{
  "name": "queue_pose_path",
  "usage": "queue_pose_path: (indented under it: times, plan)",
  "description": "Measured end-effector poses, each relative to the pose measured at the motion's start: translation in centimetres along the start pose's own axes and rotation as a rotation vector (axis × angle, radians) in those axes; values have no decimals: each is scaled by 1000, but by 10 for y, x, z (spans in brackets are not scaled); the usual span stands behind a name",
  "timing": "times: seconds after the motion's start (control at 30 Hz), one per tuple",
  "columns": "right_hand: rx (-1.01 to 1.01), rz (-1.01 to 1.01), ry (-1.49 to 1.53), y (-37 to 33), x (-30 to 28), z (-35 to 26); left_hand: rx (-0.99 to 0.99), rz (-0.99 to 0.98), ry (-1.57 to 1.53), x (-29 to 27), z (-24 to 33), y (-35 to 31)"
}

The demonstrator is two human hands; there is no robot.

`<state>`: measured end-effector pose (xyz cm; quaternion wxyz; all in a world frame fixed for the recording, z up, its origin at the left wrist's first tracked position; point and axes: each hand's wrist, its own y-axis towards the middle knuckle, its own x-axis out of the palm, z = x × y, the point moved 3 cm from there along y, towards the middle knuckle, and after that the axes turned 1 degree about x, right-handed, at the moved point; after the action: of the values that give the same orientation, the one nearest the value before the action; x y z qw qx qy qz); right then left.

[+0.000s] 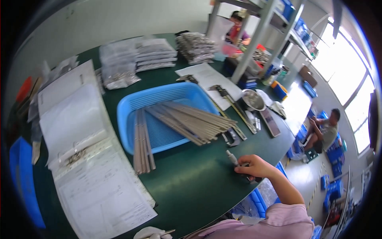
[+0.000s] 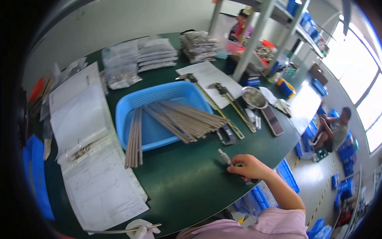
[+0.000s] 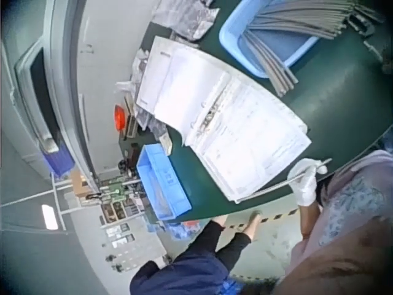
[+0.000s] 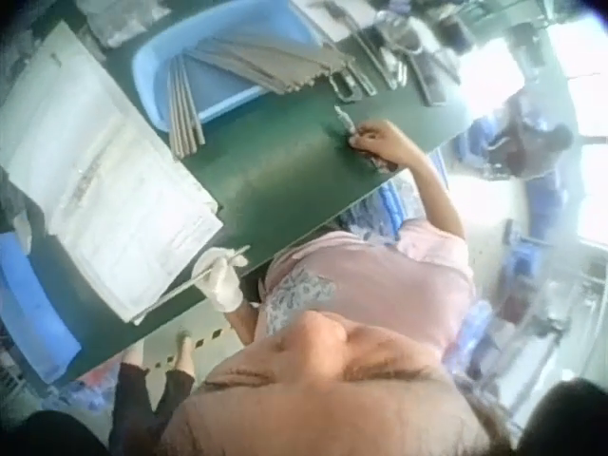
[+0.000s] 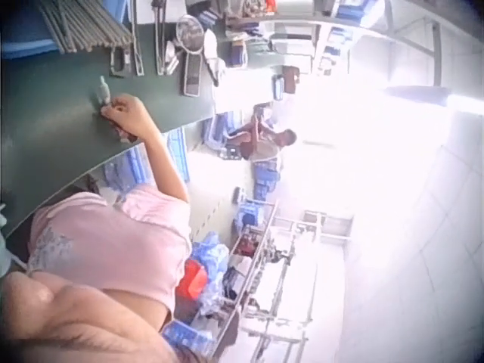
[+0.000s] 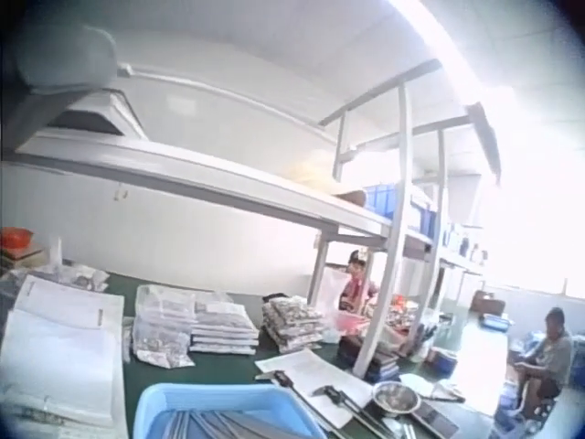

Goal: Measuring the dimensions of metal rods using a digital micrometer and comparing them with a technical drawing.

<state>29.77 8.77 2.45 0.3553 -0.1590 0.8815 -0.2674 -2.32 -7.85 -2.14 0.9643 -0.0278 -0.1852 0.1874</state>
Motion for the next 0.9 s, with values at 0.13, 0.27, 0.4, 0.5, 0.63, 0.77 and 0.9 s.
queue_pose_path:
  times: [0.13, 0.27, 0.4, 0.5, 0.63, 0.77, 0.9]
  plan:
    - [-7, 168, 79, -13, -32, 43, 94, -64, 74, 16, 2, 6]
    - [-23, 376, 244, -5, -66, 57, 9, -56, 51, 16, 1, 5]
    - [-5, 528, 109, 19, -88, 59, 26, -22, 74, 14, 5, 6]
    - [35, 493, 52, 29, -91, 53, 37, -5, 91, 16, 8, 5]
    - [41, 497, 56, 35, -95, 53, 59, 2, 120, 16, 5, 3]
    - [41, 511, 46, 36, -106, 57, 60, -26, 124, 26, 3, 4]
    - [21, 522, 26, 49, -106, 51, 17, -20, 39, 25, -1, 10]
